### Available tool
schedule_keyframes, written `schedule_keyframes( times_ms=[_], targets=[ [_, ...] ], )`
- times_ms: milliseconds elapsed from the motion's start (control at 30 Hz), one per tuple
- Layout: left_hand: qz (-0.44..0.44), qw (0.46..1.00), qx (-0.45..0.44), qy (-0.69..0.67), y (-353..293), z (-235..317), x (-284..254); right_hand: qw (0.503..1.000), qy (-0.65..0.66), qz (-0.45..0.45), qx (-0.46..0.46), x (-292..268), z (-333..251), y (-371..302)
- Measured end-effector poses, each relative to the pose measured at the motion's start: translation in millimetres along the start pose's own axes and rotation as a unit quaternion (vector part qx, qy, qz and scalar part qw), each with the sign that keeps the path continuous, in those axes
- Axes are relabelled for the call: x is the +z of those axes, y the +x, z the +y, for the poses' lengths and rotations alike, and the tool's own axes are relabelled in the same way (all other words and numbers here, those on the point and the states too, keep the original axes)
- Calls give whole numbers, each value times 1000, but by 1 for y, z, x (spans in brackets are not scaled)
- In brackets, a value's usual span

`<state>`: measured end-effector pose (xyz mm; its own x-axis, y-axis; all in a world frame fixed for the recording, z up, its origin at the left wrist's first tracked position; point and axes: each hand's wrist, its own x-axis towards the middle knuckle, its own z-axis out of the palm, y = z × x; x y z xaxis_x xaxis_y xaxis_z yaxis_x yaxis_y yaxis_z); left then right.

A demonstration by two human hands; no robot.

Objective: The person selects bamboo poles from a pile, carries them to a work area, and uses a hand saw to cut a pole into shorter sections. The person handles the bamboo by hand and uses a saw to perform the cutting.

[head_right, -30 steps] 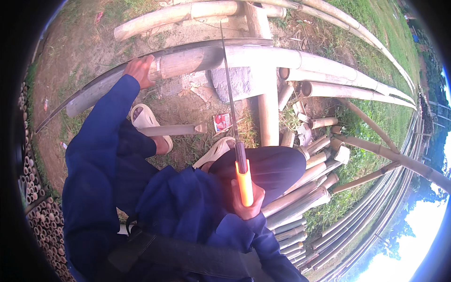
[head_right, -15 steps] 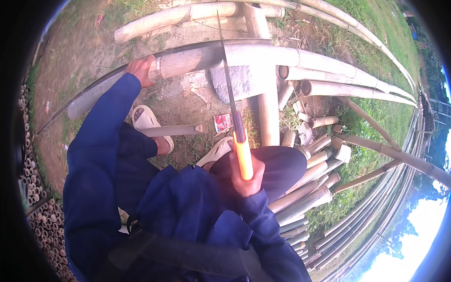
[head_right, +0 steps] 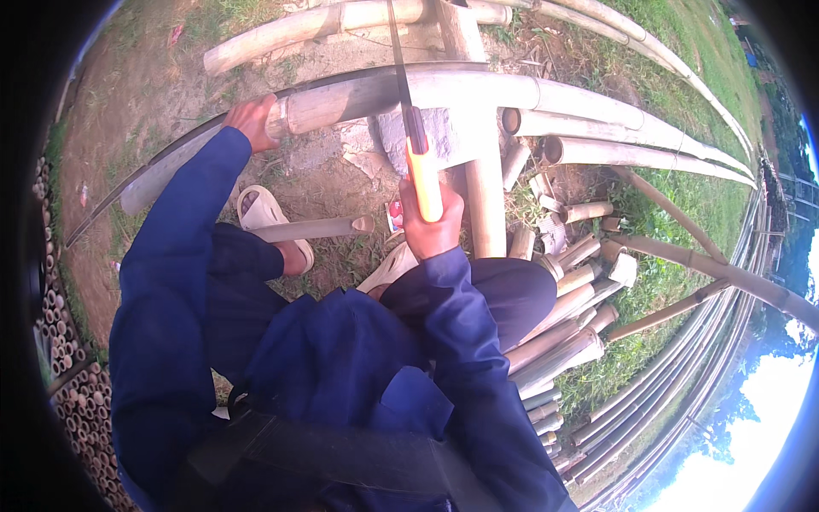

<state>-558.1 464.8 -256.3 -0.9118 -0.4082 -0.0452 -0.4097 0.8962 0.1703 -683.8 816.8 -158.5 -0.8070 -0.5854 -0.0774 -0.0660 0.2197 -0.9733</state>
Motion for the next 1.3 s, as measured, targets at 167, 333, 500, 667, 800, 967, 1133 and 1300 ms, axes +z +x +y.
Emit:
schedule_keyframes(
  times_ms=[167, 333, 500, 667, 800, 967, 1133, 1300],
  targets=[
    [-17, 999, -21, 24, 4, -22, -5, 999, -19, -16, 30, -26, 31, -77],
    [-7, 1000, -5, -2, -2, -3, -2, 996, -73, 6, 41, -45, 2, -115],
    [-37, 999, -23, 14, -7, -3, -9, 999, -13, -27, 26, 7, -9, 10],
    [-13, 1000, -16, 16, -14, -4, 3, 996, -52, 30, 64, -47, 16, -148],
    [-28, 999, -23, 12, 1, -1, -9, 995, -76, 1, 69, -42, 6, -114],
    [-66, 997, -43, 6, -2, -10, -5, 1000, -19, -20, -3, -1, 9, -14],
    [-50, 998, -27, 5, -2, -6, -4, 998, -48, 23, 27, -65, 20, -176],
    [-31, 999, -12, 13, 3, -1, -8, 998, -65, 13, -6, -14, 14, -35]
  ],
)
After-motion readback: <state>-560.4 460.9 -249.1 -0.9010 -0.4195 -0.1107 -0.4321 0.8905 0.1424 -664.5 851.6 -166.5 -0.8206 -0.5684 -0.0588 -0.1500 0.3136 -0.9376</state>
